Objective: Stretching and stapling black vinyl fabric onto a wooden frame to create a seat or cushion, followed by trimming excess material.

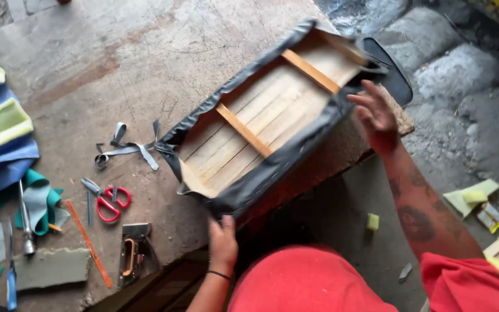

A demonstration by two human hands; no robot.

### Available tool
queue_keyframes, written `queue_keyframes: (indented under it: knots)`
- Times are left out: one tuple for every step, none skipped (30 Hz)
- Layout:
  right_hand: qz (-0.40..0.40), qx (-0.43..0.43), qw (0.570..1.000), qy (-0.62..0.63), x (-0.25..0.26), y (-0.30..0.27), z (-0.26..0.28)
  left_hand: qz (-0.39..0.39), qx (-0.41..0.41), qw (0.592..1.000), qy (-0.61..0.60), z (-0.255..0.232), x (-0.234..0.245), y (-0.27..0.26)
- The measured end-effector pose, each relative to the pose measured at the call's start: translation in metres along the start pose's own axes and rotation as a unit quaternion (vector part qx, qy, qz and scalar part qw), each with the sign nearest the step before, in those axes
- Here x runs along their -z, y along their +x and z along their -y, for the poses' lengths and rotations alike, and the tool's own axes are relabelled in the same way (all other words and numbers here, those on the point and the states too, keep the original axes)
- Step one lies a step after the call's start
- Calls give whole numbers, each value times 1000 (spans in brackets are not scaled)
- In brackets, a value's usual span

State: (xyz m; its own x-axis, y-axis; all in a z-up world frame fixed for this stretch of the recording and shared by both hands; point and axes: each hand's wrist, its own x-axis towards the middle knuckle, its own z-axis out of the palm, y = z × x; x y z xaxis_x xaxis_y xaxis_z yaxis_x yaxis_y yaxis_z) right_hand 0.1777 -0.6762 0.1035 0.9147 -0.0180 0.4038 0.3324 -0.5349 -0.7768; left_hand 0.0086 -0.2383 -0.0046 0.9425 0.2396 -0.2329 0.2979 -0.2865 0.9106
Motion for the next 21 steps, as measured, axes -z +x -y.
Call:
queue_keyframes:
  knots:
    - [12, 6, 1000, 5, -13, 10, 15, -13, 6, 1000, -4, -14, -14, -12]
    - [88, 3, 995, 43, -28, 20, 30, 59, 31, 997, -30, -28, -28, -22]
    - [162, -5, 984, 78, -42, 24, 44, 135, 56, 988, -55, -41, -41, -32]
    - [171, -3, 982, 82, -63, 5, 61, 127, 61, 988, -58, -46, -42, -32]
    - [274, -14, 961, -21, -82, -20, 78, 185, 40, 982, -14, -50, -41, -36]
    - [371, -23, 920, -124, -101, -45, 95, 242, 18, 970, 29, -53, -40, -39]
    - [377, -26, 918, -120, -113, -69, 94, 242, 26, 970, 29, -57, -32, -36]
    - [388, 9, 909, -152, -125, -93, 94, 202, -43, 977, 52, -61, -24, -32]
    - [396, 45, 898, -186, -135, -115, 93, 165, -115, 977, 75, -65, -17, -26]
    - [400, 42, 897, -184, -134, -128, 76, 166, -110, 977, 75, -63, -10, -13]
    - [321, 68, 930, -167, -133, -139, 58, 141, -234, 955, 118, -62, -5, 3]
    - [240, 93, 955, -149, -131, -150, 40, 112, -354, 915, 159, -61, 0, 18]
    - [242, 88, 954, -152, -127, -153, 35, 117, -352, 915, 155, -60, -1, 26]
    - [198, 175, 955, -136, -123, -156, 30, 102, -403, 876, 243, -60, -2, 34]
    - [150, 265, 945, -119, -121, -153, 25, 83, -452, 825, 329, -61, -3, 46]
    - [149, 264, 945, -123, -119, -155, 24, 84, -455, 825, 326, -64, -8, 48]
    - [157, 298, 933, -128, -122, -156, 25, 86, -477, 798, 359, -67, -8, 51]
    - [164, 333, 919, -133, -124, -158, 27, 87, -498, 769, 391, -71, -8, 53]
    - [161, 333, 919, -134, -128, -156, 26, 87, -500, 767, 391, -67, -10, 62]
    - [171, 324, 920, -142, -132, -154, 26, 129, -495, 759, 403, -64, -12, 70]
    - [180, 315, 920, -150, -136, -152, 27, 171, -489, 748, 414, -62, -13, 79]
